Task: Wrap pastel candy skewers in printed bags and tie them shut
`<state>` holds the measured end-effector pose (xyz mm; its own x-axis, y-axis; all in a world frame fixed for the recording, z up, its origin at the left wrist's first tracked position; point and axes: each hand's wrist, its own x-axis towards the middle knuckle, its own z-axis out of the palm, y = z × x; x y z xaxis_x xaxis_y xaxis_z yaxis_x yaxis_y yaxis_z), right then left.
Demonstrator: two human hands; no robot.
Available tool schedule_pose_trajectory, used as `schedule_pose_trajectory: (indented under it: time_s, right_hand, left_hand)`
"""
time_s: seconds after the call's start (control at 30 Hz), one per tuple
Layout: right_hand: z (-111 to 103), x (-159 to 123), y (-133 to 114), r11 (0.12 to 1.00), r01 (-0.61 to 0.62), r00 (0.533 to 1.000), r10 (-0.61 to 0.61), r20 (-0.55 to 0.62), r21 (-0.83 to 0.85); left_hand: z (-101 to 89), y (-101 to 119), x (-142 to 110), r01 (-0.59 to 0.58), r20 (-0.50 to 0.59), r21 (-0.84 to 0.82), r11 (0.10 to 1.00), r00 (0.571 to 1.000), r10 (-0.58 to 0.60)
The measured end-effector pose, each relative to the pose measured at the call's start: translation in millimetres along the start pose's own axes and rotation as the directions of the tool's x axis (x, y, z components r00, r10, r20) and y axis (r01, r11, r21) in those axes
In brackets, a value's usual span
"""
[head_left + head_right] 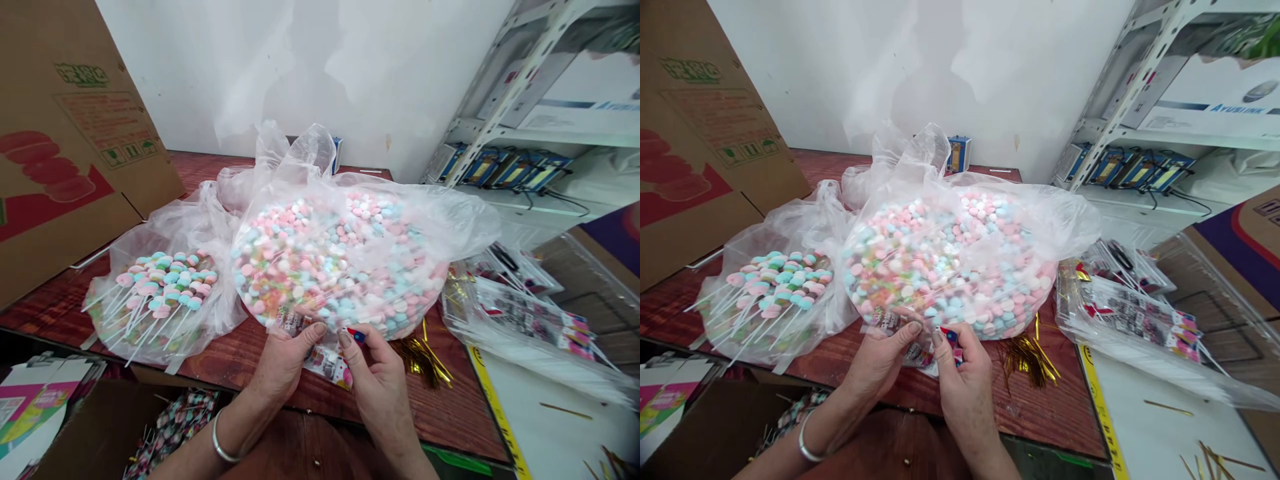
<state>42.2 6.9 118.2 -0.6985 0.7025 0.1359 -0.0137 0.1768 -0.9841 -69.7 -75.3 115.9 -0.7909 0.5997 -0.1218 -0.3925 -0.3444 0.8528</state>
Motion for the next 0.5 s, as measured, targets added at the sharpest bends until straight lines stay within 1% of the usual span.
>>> schedule_pose_trajectory:
  time_s: [0.1,0.17,0.23,0.3,0.4,0.47,0.5]
  right_hand:
    - [1.3,-0.2,0.6,0.994,0.048,0.999,-0.050,-0.013,-0.100]
    - [2.9,-0.1,0.3,0.977,0.097,0.995,-0.102,-0.021,-0.192]
    - [4.8,0.6,-0.7,0.954,0.141,0.988,-0.154,-0.028,-0.263]
    - [6.1,1.6,-2.1,0.932,0.187,0.978,-0.206,-0.027,-0.310]
    - [5.4,1.3,-4.4,0.910,0.252,0.964,-0.267,0.000,-0.329]
    - [3.0,-1.1,-6.5,0.920,0.258,0.963,-0.269,0.004,-0.295]
    - [1.4,-2.8,-7.7,0.930,0.247,0.966,-0.258,-0.004,-0.270]
  left_hand:
    - [0.0,-2.4,-2.2,-0.034,-0.062,0.018,0.999,0.997,0.035]
    - [1.3,-2.7,-3.1,-0.057,-0.090,-0.005,0.998,0.994,0.056]
    - [2.9,-2.2,-3.6,-0.054,-0.107,-0.032,0.998,0.993,0.050]
    - [3.5,-1.3,-3.9,-0.015,-0.118,-0.070,0.997,0.993,0.007]
    - [1.6,0.3,-3.2,0.093,-0.062,-0.154,0.984,0.993,-0.103]
    - [-0.6,1.4,-1.3,0.169,-0.026,-0.240,0.956,0.983,-0.181]
    - [-1.7,1.9,0.2,0.194,-0.029,-0.290,0.937,0.977,-0.211]
